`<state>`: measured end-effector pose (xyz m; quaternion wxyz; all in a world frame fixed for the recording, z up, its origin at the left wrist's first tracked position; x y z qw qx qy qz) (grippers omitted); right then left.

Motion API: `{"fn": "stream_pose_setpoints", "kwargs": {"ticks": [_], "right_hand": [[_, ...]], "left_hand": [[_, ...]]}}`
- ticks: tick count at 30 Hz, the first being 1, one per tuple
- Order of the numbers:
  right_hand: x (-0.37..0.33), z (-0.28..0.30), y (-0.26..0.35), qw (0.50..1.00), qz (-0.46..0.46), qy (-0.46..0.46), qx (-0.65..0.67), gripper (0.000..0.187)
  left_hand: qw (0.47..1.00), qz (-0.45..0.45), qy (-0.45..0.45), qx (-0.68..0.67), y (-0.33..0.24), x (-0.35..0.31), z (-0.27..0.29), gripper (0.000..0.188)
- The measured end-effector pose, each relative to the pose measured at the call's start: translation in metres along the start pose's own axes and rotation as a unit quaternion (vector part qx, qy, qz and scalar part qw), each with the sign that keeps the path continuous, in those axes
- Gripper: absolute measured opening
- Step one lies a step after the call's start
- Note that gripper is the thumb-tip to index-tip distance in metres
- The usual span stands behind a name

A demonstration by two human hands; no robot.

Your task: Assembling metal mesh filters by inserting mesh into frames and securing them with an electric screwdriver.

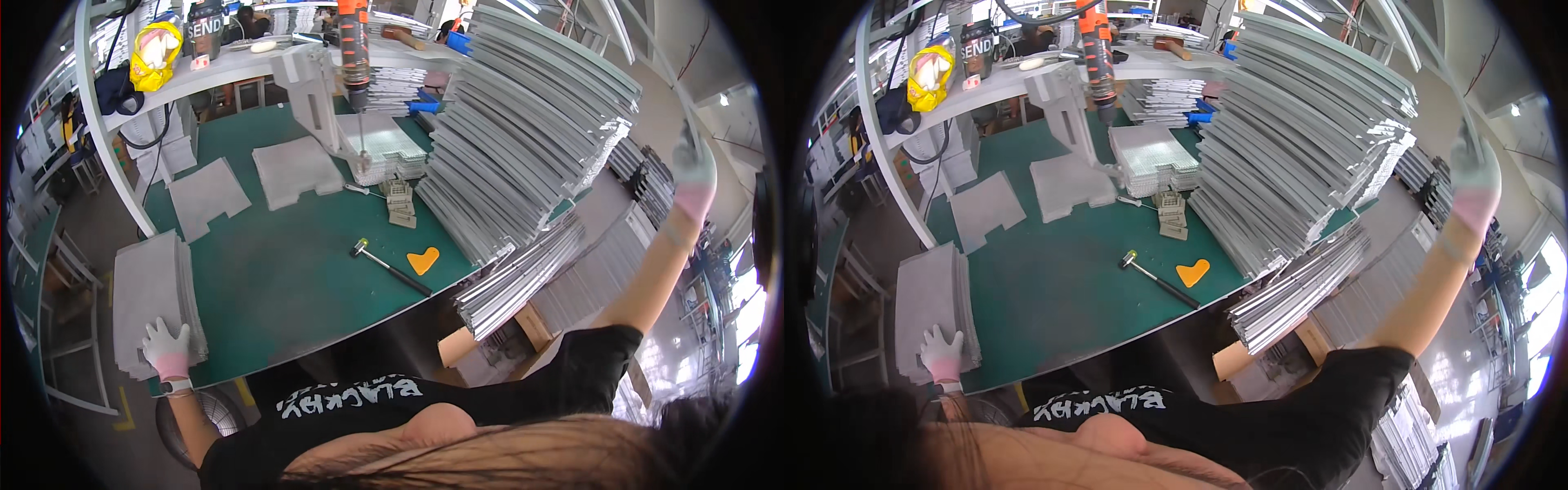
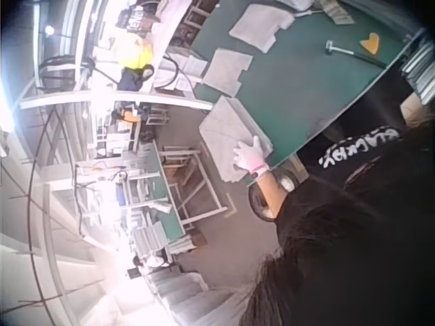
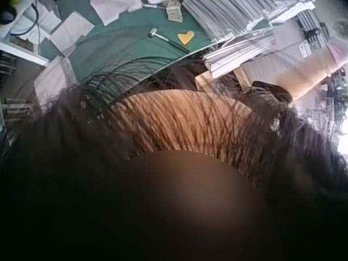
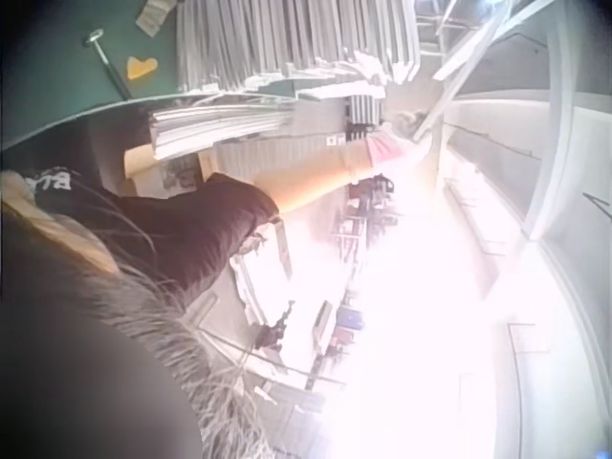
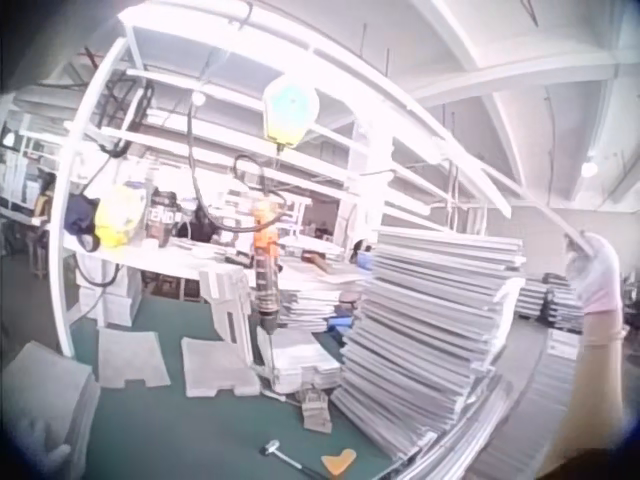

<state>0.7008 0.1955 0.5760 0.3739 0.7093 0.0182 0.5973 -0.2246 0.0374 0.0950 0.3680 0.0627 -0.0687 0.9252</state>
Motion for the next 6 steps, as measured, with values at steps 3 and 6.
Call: {"fn": "stream_pose_setpoints", "kwargs": {"ticks": [3,6], "right_hand": [[0.100,-0.014,-0.075,0.939,-0.184,0.027,0.290,0.030],[0.140,-0.046,-0.117,0.968,-0.227,0.089,0.067,0.038]], "left_hand": [[0.998,0.038,0.034,-0.023,0.005,0.006,-0.003,0.078],[0.996,0.056,0.046,-0.043,0.038,0.012,-0.021,0.078]]}}
Point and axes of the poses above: each hand's wrist, its own x-axis towards the middle knuckle, its own z-axis out of the back of the hand, y = z × x, the point moved 9 cm from there along x, towards the middle knuckle, and after that the axes turned 5 degrees about -x, right-handed, at the moved point
